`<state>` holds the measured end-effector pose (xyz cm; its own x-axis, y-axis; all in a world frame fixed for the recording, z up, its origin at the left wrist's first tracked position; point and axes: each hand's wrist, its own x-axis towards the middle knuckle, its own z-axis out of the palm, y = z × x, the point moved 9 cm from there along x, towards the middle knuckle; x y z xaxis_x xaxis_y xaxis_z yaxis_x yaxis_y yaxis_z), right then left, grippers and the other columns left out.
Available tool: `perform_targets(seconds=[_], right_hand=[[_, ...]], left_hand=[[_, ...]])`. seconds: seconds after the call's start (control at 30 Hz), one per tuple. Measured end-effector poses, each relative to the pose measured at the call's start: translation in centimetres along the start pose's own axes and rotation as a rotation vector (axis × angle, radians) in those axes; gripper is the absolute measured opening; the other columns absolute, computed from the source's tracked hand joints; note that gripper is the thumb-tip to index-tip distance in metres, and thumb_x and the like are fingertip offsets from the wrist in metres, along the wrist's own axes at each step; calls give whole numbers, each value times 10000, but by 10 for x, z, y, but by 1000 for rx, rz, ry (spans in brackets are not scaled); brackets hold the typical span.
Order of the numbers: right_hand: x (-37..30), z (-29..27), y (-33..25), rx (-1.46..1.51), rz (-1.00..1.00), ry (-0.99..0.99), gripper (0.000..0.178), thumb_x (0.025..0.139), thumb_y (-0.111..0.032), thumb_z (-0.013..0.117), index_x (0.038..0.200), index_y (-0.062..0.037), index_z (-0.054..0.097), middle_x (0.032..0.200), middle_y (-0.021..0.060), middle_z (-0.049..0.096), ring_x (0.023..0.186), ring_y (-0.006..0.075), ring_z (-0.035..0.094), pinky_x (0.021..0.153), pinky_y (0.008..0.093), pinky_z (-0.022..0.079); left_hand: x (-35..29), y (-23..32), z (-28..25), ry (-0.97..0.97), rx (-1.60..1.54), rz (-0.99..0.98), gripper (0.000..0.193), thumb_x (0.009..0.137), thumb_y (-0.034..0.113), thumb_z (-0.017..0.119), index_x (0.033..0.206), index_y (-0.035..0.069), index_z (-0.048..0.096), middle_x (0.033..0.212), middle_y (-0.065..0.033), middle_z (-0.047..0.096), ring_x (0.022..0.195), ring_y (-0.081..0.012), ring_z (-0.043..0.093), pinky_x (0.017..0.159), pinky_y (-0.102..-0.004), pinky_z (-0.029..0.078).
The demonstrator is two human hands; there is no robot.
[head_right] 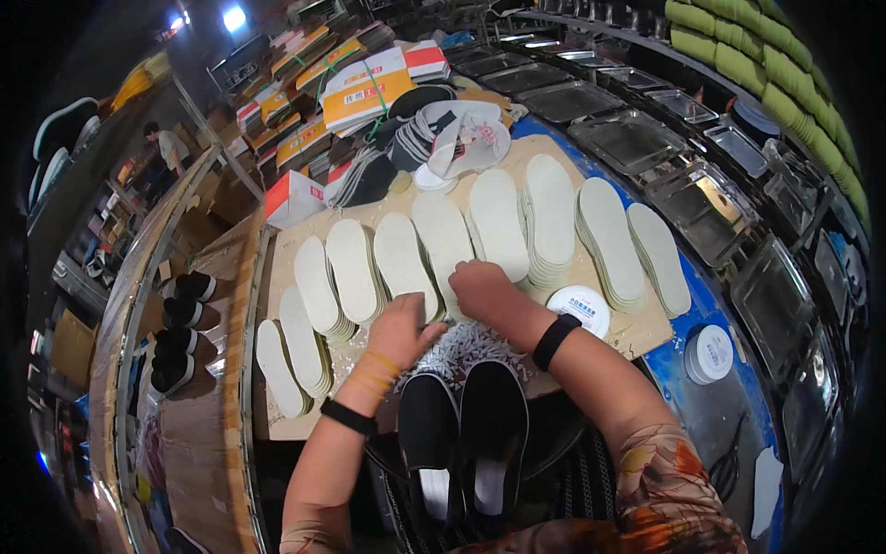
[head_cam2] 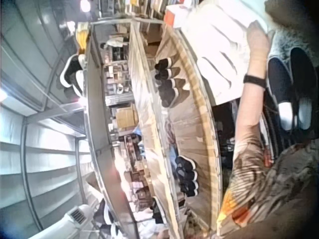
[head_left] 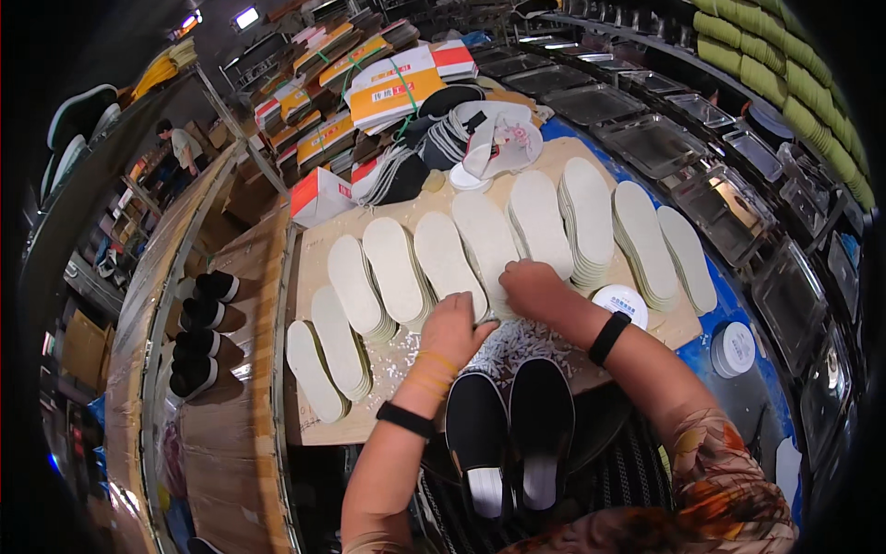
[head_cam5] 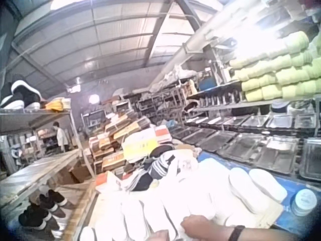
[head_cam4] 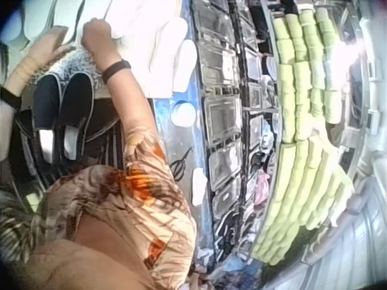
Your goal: Inserting insoles into shoes and trimming excess material with scissors.
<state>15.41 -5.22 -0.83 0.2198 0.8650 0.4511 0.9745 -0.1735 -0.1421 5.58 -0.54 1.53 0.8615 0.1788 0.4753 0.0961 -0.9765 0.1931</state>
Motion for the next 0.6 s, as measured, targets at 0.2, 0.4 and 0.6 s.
perform_targets(seconds=[0.2, 0.4, 0.6], right_hand=[[4, 9, -4, -50, -71, -69, 52, 664, -91, 544, 676, -80, 594, 724, 95, 572, 703, 259, 580, 620, 353, 471], [1, 18, -11, -129, -30, -51, 83, 685, -90, 523, 719, -69, 595, 748, 104, 598, 734, 248, 597, 630, 365, 487], [-26, -123, 3, 64, 327, 337, 184, 787, -80, 478, 930, -49, 590, 887, 133, 612, 774, 259, 598, 659, 336, 478]], left_hand=[[6, -18, 35, -153, 77, -204, 204, 776, 185, 566, 891, 17, 566, 893, -168, 562, 826, -333, 556, 708, -394, 469], [6, -24, 33, -147, 49, -155, 196, 804, 183, 523, 898, 22, 585, 915, -178, 575, 819, -351, 561, 727, -406, 466], [-19, -35, -83, 263, 56, -439, 155, 837, 177, 504, 865, 37, 562, 800, -202, 587, 713, -396, 570, 636, -470, 452]])
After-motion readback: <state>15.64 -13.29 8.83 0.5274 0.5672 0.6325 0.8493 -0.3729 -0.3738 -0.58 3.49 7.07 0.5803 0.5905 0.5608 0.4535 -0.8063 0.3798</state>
